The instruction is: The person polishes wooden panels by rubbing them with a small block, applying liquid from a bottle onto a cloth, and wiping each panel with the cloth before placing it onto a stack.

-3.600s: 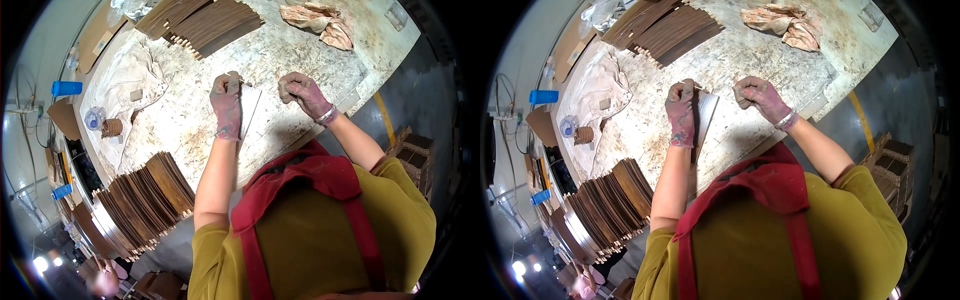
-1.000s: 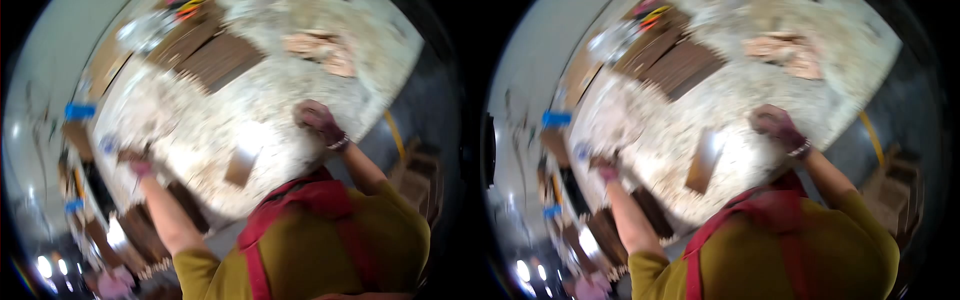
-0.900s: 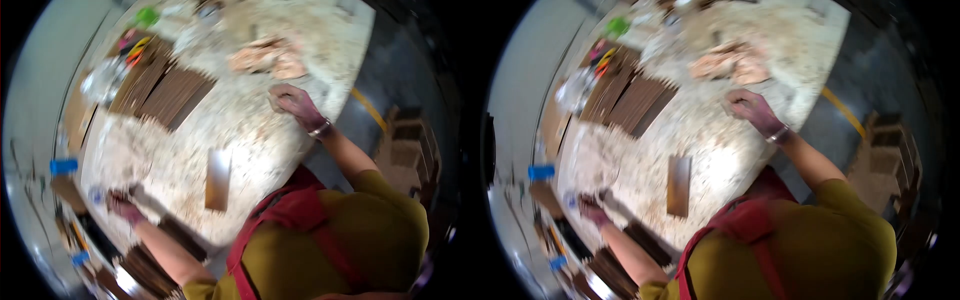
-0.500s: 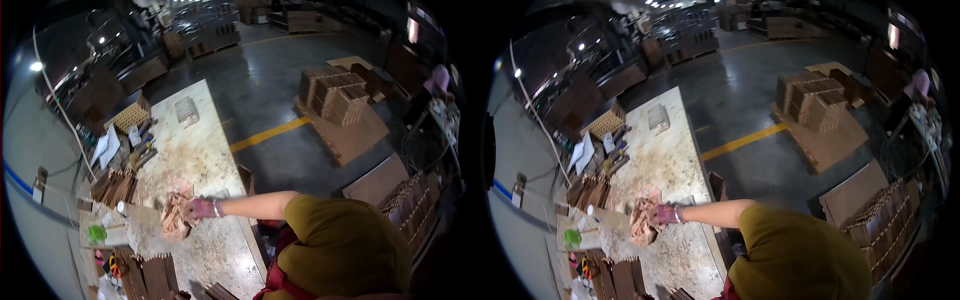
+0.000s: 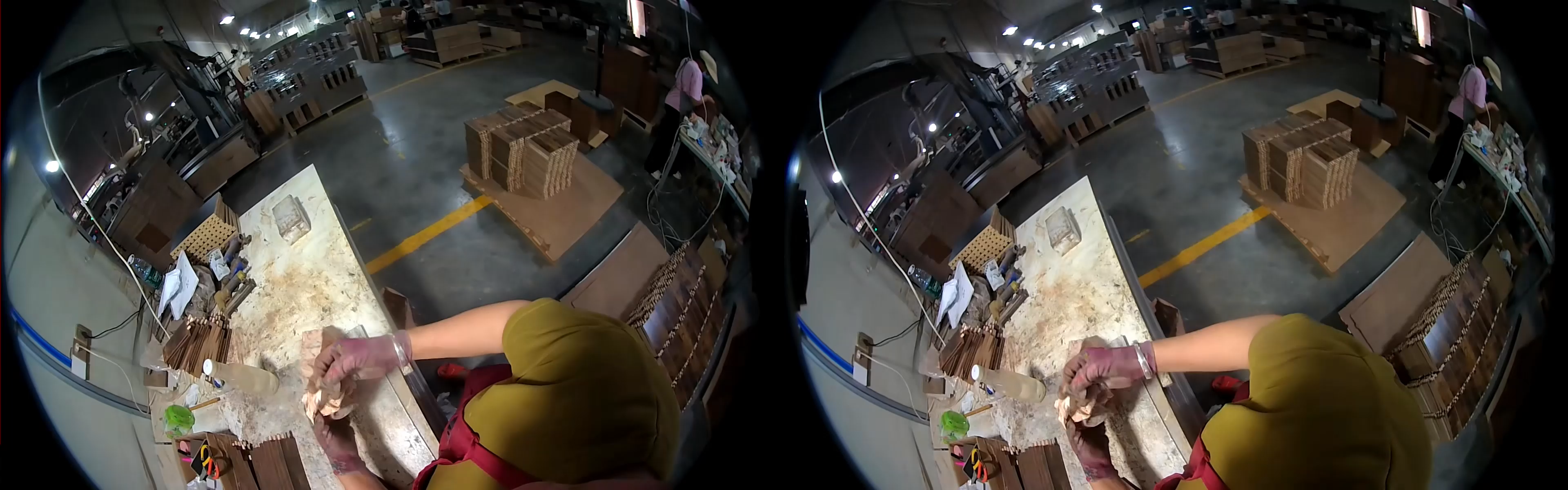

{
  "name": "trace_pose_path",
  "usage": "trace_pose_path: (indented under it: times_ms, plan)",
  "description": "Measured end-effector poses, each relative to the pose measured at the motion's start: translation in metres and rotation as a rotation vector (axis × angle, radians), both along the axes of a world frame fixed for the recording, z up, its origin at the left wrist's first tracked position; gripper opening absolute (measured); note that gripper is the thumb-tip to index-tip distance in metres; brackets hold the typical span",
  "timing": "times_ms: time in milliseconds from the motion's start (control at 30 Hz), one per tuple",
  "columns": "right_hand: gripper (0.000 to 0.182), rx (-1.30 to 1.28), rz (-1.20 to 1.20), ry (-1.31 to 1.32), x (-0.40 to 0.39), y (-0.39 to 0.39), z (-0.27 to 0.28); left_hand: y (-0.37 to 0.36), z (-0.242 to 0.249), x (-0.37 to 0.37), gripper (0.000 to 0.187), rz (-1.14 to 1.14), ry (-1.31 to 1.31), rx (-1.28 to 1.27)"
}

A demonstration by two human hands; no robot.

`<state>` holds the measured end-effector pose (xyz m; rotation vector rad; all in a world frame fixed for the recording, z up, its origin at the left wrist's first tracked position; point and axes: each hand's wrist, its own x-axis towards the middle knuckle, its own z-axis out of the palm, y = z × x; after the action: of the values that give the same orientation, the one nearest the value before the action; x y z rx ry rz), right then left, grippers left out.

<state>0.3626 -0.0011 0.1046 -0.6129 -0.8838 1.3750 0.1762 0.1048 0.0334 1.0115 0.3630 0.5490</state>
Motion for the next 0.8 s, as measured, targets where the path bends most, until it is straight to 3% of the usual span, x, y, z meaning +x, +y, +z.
trace_pose_path:
  times_ms: [33,67,167,233,267,367,433,467,533,567,600,633,700,733,767,800]
  plan:
    - [0.024,0.019,0.025,0.187,0.000,-0.001,-0.003,-0.018,0.023,-0.001,0.057,-0.037,-0.022,-0.058]
    - [0.023,0.059,0.125,0.233,0.000,-0.002,-0.007,-0.010,0.001,-0.006,0.059,-0.058,0.037,-0.168]
    - [0.023,0.093,0.312,0.493,-0.024,-0.002,-0.012,-0.008,-0.027,-0.007,0.062,-0.124,-0.156,-0.379]
    - [0.024,0.140,0.263,0.483,-0.032,0.008,-0.040,-0.012,-0.022,-0.005,0.057,-0.223,-0.338,-0.489]
    - [0.025,0.195,0.183,0.443,-0.034,0.013,-0.053,-0.010,-0.023,-0.004,0.053,-0.156,-0.351,-0.546]
    - [0.025,0.122,0.156,0.444,-0.022,0.000,-0.039,-0.006,0.005,0.005,0.031,-0.438,-0.724,-0.572]
    - [0.026,0.003,0.211,0.482,-0.010,-0.017,-0.019,-0.020,0.046,-0.005,0.030,0.076,-0.176,-0.181]
    - [0.029,0.137,0.264,0.471,-0.001,-0.017,-0.027,-0.009,0.045,-0.003,0.031,0.159,-0.102,-0.058]
    - [0.026,0.070,0.162,0.488,0.006,-0.028,-0.031,0.005,0.053,0.003,0.038,0.328,0.085,0.176]
    - [0.025,0.025,0.111,0.520,0.011,-0.034,-0.037,0.000,0.060,0.008,0.049,0.472,0.269,0.062]
    - [0.024,-0.020,0.077,0.510,0.013,-0.040,-0.040,0.057,-0.012,0.005,0.048,0.256,0.192,0.271]
    - [0.023,-0.066,0.042,0.501,0.013,-0.045,-0.044,0.063,-0.031,0.011,0.065,0.235,0.295,0.808]
    - [0.022,-0.112,-0.013,0.486,0.013,-0.049,-0.055,0.034,-0.021,0.014,0.085,0.212,0.871,1.624]
    - [0.023,-0.111,-0.033,0.480,0.010,-0.048,-0.064,0.031,-0.040,0.022,0.095,0.127,1.133,1.619]
    - [0.023,-0.111,-0.052,0.474,0.008,-0.048,-0.072,0.046,-0.069,0.022,0.085,-0.040,1.057,1.600]
    - [0.025,-0.147,-0.074,0.403,0.008,-0.049,-0.077,0.036,-0.060,0.025,0.081,-0.046,1.012,1.511]
